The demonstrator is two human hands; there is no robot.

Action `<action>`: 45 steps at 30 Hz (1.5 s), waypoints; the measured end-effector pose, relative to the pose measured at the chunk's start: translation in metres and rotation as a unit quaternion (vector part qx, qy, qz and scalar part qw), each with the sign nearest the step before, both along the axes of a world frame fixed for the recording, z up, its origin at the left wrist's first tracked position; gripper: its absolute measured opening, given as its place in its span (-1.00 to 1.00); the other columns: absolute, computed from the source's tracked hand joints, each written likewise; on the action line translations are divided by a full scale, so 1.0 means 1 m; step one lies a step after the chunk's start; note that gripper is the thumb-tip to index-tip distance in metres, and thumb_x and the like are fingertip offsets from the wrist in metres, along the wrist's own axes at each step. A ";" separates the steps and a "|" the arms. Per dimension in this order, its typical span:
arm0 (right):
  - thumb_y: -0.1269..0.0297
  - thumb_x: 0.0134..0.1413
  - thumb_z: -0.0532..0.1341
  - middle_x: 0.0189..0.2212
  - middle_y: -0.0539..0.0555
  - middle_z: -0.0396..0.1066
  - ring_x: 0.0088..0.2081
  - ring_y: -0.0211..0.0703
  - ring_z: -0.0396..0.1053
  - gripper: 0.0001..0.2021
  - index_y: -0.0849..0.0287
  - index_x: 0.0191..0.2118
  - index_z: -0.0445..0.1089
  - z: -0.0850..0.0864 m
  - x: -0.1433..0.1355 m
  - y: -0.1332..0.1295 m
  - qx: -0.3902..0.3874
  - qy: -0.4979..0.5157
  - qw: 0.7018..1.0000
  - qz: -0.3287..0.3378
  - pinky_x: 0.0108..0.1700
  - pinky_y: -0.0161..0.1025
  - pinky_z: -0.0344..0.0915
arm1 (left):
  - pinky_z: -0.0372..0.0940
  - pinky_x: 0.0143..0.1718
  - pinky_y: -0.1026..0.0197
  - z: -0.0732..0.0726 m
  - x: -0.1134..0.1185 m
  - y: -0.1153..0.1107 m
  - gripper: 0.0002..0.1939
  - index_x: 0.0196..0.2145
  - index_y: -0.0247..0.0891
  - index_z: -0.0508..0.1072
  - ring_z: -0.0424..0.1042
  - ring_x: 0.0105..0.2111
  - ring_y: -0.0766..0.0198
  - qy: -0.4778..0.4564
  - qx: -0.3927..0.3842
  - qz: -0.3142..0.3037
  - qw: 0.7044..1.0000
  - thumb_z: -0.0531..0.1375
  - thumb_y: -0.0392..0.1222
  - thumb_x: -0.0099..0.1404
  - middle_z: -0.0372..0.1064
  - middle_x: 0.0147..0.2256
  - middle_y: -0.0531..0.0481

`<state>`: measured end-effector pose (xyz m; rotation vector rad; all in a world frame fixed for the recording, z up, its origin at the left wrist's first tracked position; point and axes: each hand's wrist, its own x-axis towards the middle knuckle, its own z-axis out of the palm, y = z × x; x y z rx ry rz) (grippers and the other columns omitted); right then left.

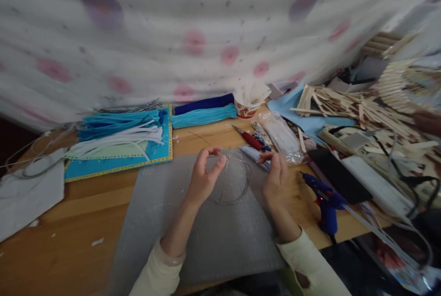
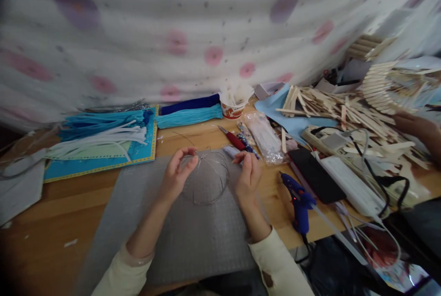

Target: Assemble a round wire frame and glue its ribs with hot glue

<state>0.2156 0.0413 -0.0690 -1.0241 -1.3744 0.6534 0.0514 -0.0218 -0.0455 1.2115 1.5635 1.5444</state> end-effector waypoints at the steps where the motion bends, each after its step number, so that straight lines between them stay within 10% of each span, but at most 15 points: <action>1: 0.13 0.34 -0.06 -0.51 -0.04 0.33 -0.40 -0.18 0.30 -0.64 0.14 -0.37 0.36 -0.001 0.000 0.000 0.004 -0.002 1.000 0.005 -0.23 -0.20 0.19 | 0.15 0.10 0.07 -0.001 0.000 0.000 -0.71 -0.10 -0.23 0.41 0.35 -0.04 0.15 0.001 0.002 -0.001 1.000 0.20 -0.01 0.30 0.37 -0.14 -0.10; 45: 0.04 0.33 -0.03 -0.52 0.00 0.35 -0.44 -0.17 0.31 -0.63 0.09 -0.42 0.32 -0.015 -0.007 0.003 0.010 -0.064 0.994 0.091 -0.35 -0.22 0.22 | 0.21 0.00 0.14 -0.009 -0.004 0.003 -0.64 -0.10 -0.18 0.46 0.38 -0.07 0.16 -0.008 -0.002 0.014 1.000 0.23 0.09 0.25 0.41 -0.14 -0.08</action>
